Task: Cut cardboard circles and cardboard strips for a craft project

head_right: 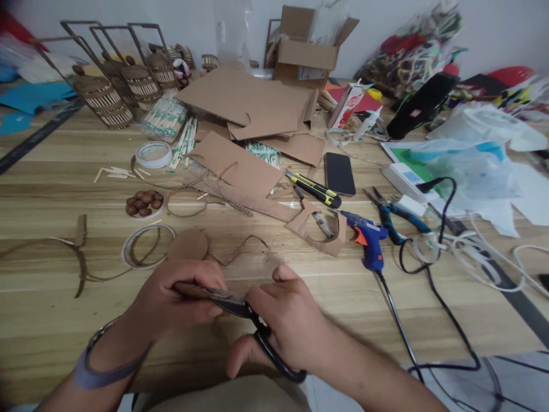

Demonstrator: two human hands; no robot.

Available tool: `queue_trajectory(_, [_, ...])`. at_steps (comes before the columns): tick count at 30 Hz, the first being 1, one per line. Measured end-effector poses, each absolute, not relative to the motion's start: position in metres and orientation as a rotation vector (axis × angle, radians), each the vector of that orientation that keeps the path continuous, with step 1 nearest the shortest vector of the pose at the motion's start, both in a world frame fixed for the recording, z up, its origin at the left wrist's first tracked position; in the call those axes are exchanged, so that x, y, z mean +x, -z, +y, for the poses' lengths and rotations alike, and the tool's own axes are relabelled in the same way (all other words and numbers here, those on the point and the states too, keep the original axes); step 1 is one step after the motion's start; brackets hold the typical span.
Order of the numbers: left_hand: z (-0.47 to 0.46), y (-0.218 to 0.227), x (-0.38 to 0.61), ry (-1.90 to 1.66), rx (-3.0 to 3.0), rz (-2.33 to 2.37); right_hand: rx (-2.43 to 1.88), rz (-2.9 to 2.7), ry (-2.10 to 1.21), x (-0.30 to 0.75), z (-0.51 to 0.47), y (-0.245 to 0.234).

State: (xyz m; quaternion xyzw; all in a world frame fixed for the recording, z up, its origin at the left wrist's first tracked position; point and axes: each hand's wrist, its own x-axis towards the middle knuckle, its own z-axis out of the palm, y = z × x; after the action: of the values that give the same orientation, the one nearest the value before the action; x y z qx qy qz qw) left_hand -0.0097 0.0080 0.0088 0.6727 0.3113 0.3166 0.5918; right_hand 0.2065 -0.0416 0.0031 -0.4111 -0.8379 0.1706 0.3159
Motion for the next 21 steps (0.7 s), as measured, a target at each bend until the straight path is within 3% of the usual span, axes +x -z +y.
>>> queue_trajectory(9, [0.012,-0.016,-0.015,-0.677,1.570,0.680,-1.071,-2.280,-0.343,0.209,-0.039,-0.003])
queue_trajectory(16, [0.007,-0.007,0.001,-0.814,1.001,0.866,-1.156,-2.171,-0.235,0.205,-0.037,-0.001])
queue_trajectory(21, [0.002,-0.004,0.008,-0.858,0.942,0.933,-1.181,-2.191,-0.265,0.205,-0.037,0.001])
